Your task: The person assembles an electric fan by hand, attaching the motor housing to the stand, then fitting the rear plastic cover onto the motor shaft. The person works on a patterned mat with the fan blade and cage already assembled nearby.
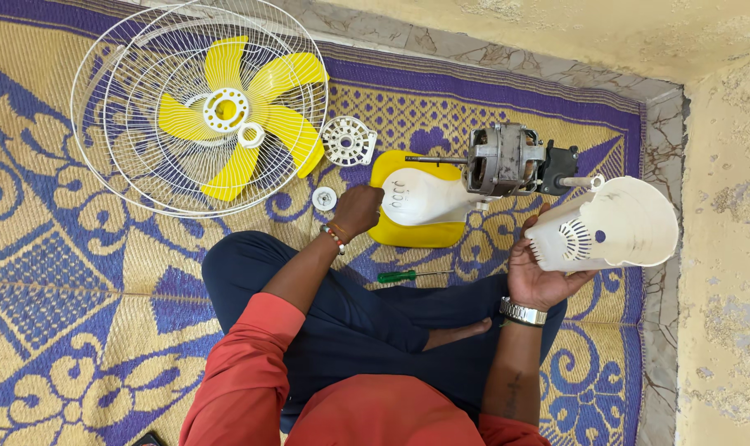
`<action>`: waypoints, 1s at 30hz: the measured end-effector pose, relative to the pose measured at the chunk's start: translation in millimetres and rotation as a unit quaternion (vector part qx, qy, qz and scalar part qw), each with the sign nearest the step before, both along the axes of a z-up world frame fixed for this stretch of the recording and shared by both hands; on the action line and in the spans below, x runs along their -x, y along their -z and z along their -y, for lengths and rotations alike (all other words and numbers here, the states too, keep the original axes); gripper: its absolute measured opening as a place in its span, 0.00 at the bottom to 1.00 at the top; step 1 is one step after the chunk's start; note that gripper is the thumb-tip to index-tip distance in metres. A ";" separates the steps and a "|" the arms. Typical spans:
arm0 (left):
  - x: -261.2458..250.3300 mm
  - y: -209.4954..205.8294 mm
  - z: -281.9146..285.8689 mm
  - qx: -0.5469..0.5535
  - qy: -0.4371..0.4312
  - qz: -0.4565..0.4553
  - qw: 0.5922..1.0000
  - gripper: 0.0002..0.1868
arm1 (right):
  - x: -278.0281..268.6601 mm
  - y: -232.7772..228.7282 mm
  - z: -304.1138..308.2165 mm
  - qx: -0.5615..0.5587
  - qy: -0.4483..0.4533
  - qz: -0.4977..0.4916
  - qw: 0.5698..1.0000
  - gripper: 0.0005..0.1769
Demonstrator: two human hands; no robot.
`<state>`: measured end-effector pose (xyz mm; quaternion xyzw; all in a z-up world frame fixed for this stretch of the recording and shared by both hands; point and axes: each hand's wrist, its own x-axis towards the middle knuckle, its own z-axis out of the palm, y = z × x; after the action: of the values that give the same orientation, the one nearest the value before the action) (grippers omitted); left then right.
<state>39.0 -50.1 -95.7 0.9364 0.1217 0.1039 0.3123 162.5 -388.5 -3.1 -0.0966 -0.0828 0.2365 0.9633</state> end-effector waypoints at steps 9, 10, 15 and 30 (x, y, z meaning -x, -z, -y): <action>-2.6 11.9 -0.7 0.038 -0.010 0.051 0.998 0.09 | 0.7 -1.6 1.5 0.042 0.025 0.024 0.999 0.51; -2.7 13.3 -0.8 0.046 -0.013 0.058 0.997 0.09 | 0.5 -1.5 1.7 0.044 0.027 0.026 0.998 0.51; -4.1 20.9 -1.7 0.050 -0.011 0.043 0.998 0.06 | -1.3 -0.7 3.9 0.052 0.019 0.037 0.998 0.53; -3.0 14.4 -2.4 0.062 -0.001 0.039 0.997 0.03 | -3.5 -19.2 16.5 0.218 0.121 0.110 0.962 0.50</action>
<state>42.1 -47.7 -110.1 0.9104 0.1161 0.1334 0.3739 166.0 -405.0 16.1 -0.3387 -0.1224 0.1182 0.9254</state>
